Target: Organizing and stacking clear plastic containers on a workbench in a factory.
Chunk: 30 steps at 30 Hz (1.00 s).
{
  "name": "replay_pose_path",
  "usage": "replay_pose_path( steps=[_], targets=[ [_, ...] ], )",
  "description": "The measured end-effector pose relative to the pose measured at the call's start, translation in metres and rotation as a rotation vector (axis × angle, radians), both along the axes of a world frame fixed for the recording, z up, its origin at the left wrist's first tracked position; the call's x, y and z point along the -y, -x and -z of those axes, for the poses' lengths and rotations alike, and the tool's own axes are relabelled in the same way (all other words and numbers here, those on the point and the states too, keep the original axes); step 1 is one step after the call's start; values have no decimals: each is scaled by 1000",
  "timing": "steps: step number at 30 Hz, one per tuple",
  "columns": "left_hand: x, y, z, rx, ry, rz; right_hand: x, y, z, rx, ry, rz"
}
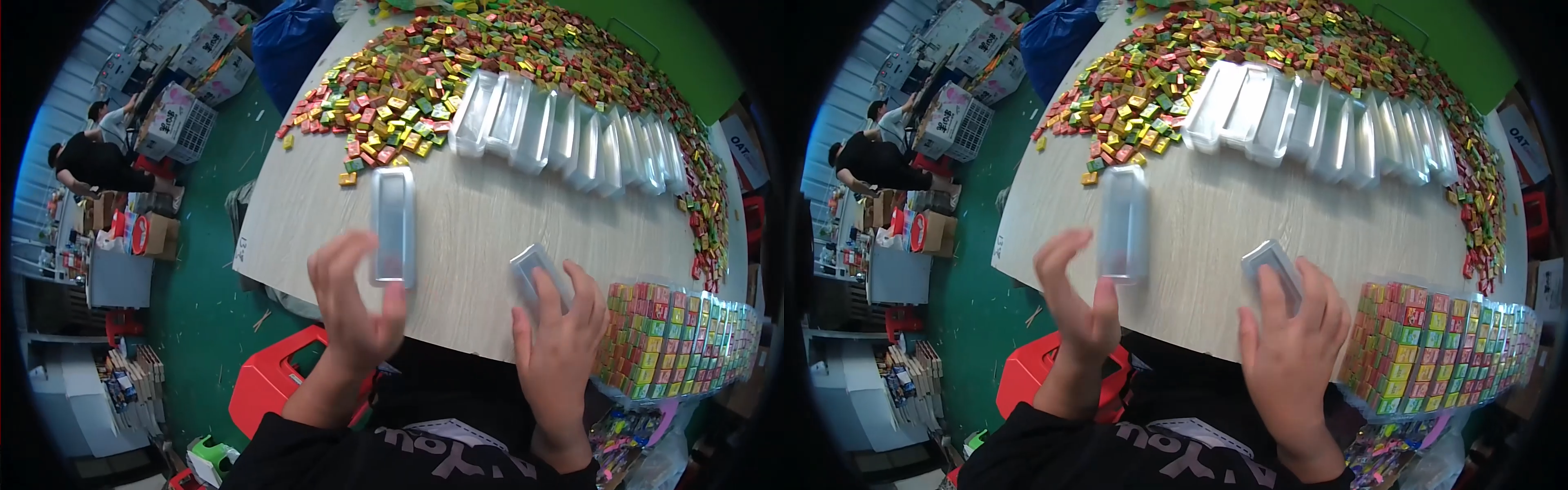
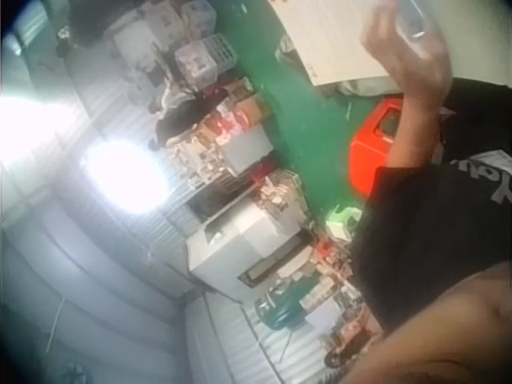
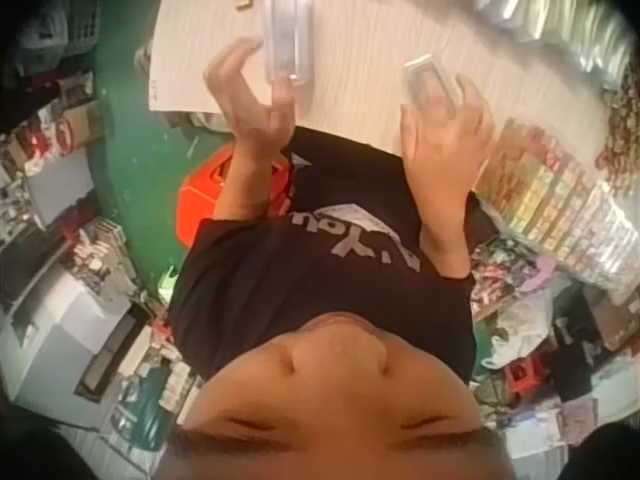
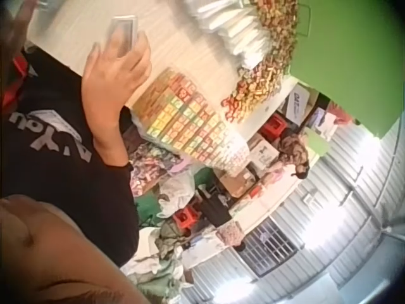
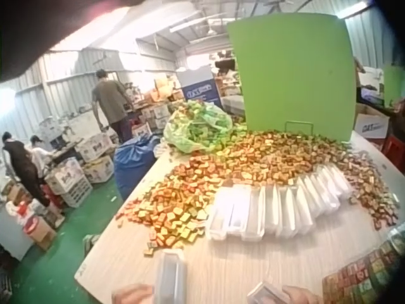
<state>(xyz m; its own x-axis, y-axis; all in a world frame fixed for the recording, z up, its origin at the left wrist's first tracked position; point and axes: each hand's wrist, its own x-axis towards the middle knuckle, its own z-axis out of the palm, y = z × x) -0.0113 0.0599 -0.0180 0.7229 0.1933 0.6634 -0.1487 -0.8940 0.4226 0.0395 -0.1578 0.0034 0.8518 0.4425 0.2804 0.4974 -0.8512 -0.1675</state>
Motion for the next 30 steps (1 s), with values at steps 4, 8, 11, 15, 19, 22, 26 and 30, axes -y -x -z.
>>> replay_pose_path(
  steps=[4,8,11,15,19,22,26,30],
  targets=[
    [-7,-1,15,-246,627,42,-26,2,-13,-171,-300,-302],
    [5,12,20,-255,732,150,-62,-5,-2,-242,-378,-362],
    [-1,9,31,-288,609,27,-74,-8,7,-223,-354,-306],
    [0,3,20,-458,73,-52,-77,-13,19,-330,-445,-309],
    [0,7,22,-273,850,178,-64,-9,6,-686,-814,-428],
    [9,5,14,-146,1345,405,-64,-3,9,-599,-845,-661],
    [20,6,1,-187,1222,352,-58,-2,22,-861,-1006,-600],
    [29,8,-7,-207,1161,379,-52,-1,25,-810,-1036,-609]
  ],
)
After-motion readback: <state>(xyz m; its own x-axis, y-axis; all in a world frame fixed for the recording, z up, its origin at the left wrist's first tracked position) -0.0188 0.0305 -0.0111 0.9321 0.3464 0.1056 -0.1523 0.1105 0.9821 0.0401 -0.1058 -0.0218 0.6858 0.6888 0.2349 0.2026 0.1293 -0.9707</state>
